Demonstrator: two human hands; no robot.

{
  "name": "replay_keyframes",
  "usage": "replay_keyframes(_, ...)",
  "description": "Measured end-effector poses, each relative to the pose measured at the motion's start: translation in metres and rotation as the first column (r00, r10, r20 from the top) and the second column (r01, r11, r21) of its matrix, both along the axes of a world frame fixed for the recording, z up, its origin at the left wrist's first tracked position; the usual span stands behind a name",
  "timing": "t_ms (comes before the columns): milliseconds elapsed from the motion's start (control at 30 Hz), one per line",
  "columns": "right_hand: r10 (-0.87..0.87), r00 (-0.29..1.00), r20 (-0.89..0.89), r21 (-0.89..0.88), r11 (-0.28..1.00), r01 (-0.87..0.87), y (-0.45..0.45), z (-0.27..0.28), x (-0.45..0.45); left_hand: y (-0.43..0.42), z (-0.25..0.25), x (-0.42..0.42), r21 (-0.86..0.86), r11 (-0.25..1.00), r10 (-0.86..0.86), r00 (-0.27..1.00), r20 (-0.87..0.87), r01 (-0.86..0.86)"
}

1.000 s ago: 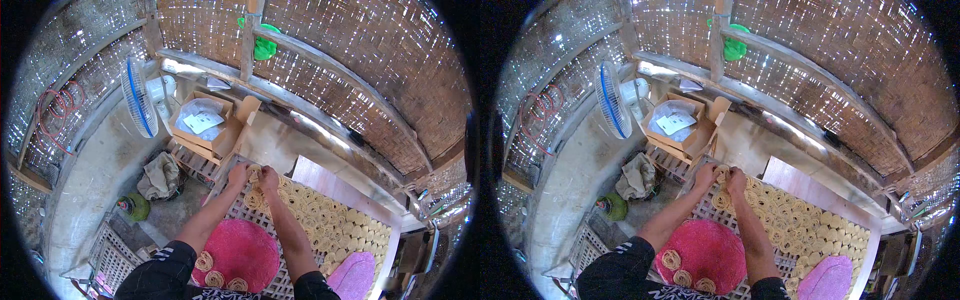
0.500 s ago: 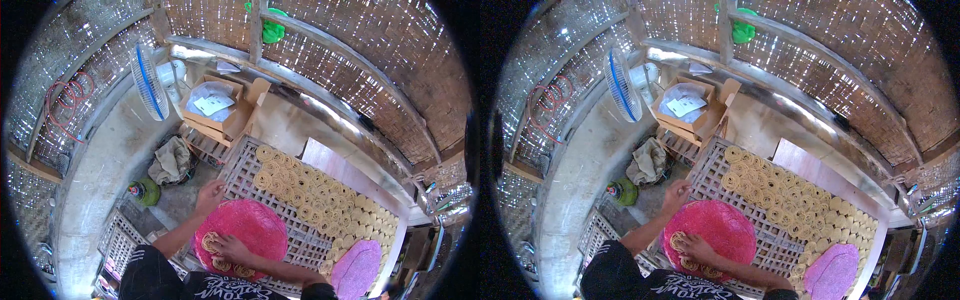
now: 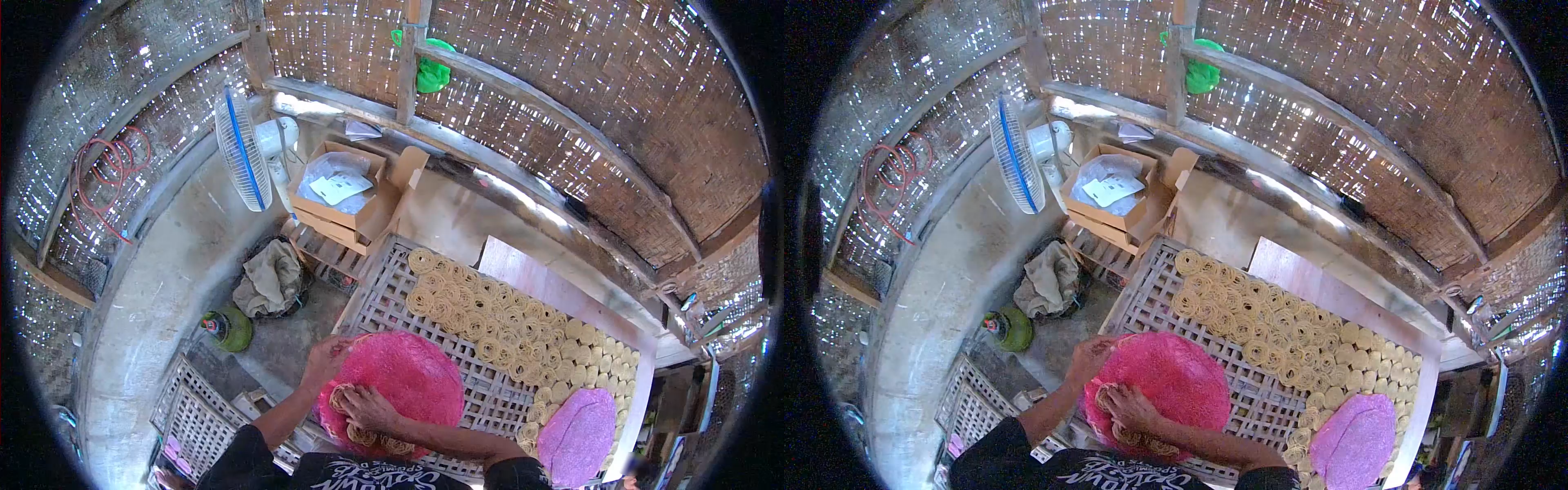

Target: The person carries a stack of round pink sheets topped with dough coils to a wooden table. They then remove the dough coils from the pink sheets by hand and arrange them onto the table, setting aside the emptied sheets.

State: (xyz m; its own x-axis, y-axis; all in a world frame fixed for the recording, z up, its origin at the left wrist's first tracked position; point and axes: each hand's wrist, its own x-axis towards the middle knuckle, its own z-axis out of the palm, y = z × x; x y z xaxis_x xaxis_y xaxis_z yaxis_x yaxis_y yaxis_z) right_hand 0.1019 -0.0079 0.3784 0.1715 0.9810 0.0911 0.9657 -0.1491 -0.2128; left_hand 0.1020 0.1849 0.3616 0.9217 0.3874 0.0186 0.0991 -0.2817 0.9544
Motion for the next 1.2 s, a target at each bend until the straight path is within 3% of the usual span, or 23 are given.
replay_keyframes(100, -0.027, 1.000, 0.008, -0.043, 0.999, 0.027, 0.007, -0.008, -0.008, 0.002, -0.009, -0.001, -0.019, 1.000, 0.021, 1.000, 0.011, -0.021)
replay_keyframes(300, 0.035, 0.981, -0.190, -0.096, 0.994, -0.054, 0.005, -0.016, 0.012, 0.002, 0.003, -0.005, -0.002, 1.000, -0.011, 0.999, -0.050, 0.011)
replay_keyframes(400, -0.199, 0.843, -0.499, -0.159, 0.978, 0.137, 0.004, -0.015, 0.034, 0.000, 0.005, -0.006, -0.006, 0.999, -0.050, 0.996, -0.078, 0.050)
replay_keyframes(500, -0.387, 0.408, -0.827, -0.241, 0.900, 0.364, 0.003, -0.013, 0.066, -0.004, 0.013, -0.002, -0.028, 0.991, -0.137, 0.985, -0.109, 0.134)
replay_keyframes(567, -0.357, -0.046, -0.933, -0.338, 0.826, 0.451, 0.000, -0.027, 0.089, -0.007, 0.010, 0.005, -0.098, 0.976, -0.203, 0.973, -0.107, 0.193)
replay_keyframes(600, -0.299, -0.269, -0.916, -0.396, 0.788, 0.471, -0.001, -0.030, 0.101, -0.006, 0.010, 0.013, -0.292, 0.937, -0.245, 0.957, -0.155, 0.192)
replay_keyframes(667, -0.311, -0.349, -0.884, -0.453, 0.755, 0.474, 0.000, -0.021, 0.126, -0.005, 0.006, 0.028, -0.638, 0.758, -0.345, 0.912, -0.222, 0.132)
replay_keyframes(700, -0.314, -0.390, -0.866, -0.481, 0.738, 0.472, -0.001, -0.019, 0.136, -0.005, -0.004, 0.037, -0.586, 0.792, -0.355, 0.911, -0.210, 0.174)
replay_keyframes(767, -0.392, -0.019, -0.920, -0.340, 0.772, 0.537, -0.006, -0.025, 0.144, -0.004, -0.026, 0.050, -0.473, 0.846, -0.374, 0.906, -0.200, 0.244)
replay_keyframes(833, -0.428, 0.304, -0.851, -0.255, 0.843, 0.474, -0.001, -0.015, 0.133, 0.005, -0.023, 0.056, -0.302, 0.932, -0.271, 0.938, -0.216, 0.200)
replay_keyframes(900, -0.409, 0.555, -0.724, -0.254, 0.907, 0.337, -0.003, 0.010, 0.104, 0.017, -0.017, 0.047, -0.200, 0.972, -0.164, 0.967, -0.195, 0.125)
replay_keyframes(1000, -0.253, 0.901, -0.353, 0.084, 0.950, 0.300, 0.004, 0.007, 0.061, 0.023, -0.006, 0.033, -0.198, 0.980, -0.036, 0.988, -0.153, 0.005)
replay_keyframes(1100, -0.319, 0.915, -0.248, -0.049, 0.947, 0.317, 0.014, -0.003, 0.038, 0.026, -0.002, 0.020, -0.288, 0.955, 0.002, 0.974, -0.228, -0.069)
replay_keyframes(1200, -0.349, 0.887, -0.304, -0.034, 0.934, 0.356, 0.018, -0.020, 0.025, 0.023, -0.013, 0.002, -0.368, 0.927, -0.020, 0.973, -0.229, -0.067)
